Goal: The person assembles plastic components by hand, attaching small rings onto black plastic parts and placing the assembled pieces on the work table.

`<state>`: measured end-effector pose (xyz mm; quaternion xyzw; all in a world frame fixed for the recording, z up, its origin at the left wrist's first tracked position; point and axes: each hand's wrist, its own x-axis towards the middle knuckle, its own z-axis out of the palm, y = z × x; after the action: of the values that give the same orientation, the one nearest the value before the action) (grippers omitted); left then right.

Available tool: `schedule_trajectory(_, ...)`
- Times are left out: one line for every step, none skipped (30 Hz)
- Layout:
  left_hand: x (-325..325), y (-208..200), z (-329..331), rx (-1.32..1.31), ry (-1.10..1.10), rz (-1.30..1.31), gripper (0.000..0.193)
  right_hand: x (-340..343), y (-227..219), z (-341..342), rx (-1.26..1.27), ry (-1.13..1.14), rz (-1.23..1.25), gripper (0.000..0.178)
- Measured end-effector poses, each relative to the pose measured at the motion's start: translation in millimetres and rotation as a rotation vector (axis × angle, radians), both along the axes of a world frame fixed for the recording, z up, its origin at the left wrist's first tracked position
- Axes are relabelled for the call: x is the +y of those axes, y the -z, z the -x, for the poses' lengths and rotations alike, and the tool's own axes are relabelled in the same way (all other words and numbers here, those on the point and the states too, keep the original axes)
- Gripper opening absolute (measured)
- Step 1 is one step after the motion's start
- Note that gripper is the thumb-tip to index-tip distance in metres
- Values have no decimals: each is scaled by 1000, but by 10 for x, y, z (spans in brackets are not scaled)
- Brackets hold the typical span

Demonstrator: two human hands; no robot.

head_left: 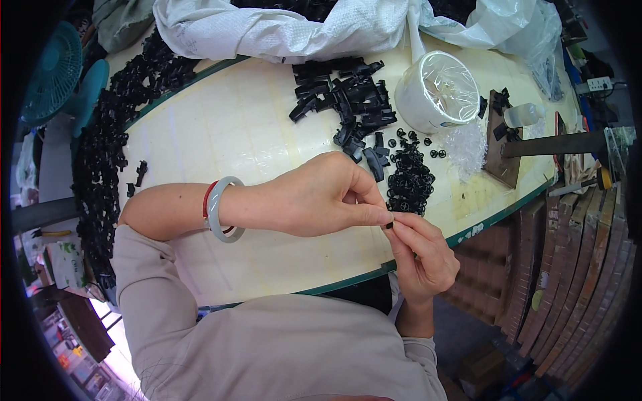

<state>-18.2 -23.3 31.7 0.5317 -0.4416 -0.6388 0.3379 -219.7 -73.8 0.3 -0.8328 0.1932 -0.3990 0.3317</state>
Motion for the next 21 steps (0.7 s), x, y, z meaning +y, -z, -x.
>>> schedule_trajectory(0,-4,-11,26,21,-33,20,5,4,-10,-1,-4,-2,25)
schedule_trajectory(-1,9,-17,24,18,-35,20,14,11,-22,-12,7,0,25)
schedule_trajectory(-2,34,-20,41,17,-30,20,20,16,-32,-23,19,2,25)
schedule_trajectory(3,54,-23,58,16,-27,20,22,16,-37,-23,14,-2,25)
schedule_trajectory(6,62,-25,57,10,-32,20,20,13,-41,-23,17,18,25)
schedule_trajectory(9,68,-27,55,14,-17,21,21,15,-50,-23,18,38,25)
schedule_trajectory(-5,60,-32,55,22,-3,22,22,26,-57,-22,18,35,25)
schedule_trajectory(-20,18,-56,55,20,-7,22,22,43,-67,-40,23,16,24)
schedule_trajectory(-39,-63,-97,-30,73,-11,19,26,54,-73,-58,28,-3,22)
schedule_trajectory(-65,-138,-135,-114,128,-15,17,26,53,-69,-57,28,-6,22)
schedule_trajectory(-69,-179,-181,-114,127,-18,17,20,47,-59,-72,30,-87,21)
schedule_trajectory(-54,-210,-238,-381,58,337,14,13,45,-51,-87,32,-168,20)
schedule_trajectory(-31,-228,-276,-650,-16,694,12,3,51,-54,-111,28,-172,18)
schedule_trajectory(-12,-221,-290,-653,-17,693,12,7,69,-46,-113,26,-173,18)
schedule_trajectory(4,-197,-300,-733,-2,740,11,23,95,-27,-110,29,-188,18)
schedule_trajectory(19,-172,-306,-819,10,787,11,30,117,-18,-110,27,-201,18)
schedule_trajectory(49,-118,-277,-901,102,723,13,43,132,-13,-114,21,-200,18)
schedule_trajectory(90,-53,-255,-907,99,723,13,61,145,-9,-104,-1,-220,18)
schedule_trajectory(124,27,-223,-967,136,724,15,76,156,13,-86,-11,-241,18)
schedule_trajectory(154,72,-206,-1027,173,725,16,76,170,17,-81,-4,-240,18)
schedule_trajectory(181,81,-208,-1018,189,665,19,68,184,12,-84,-18,-233,19)
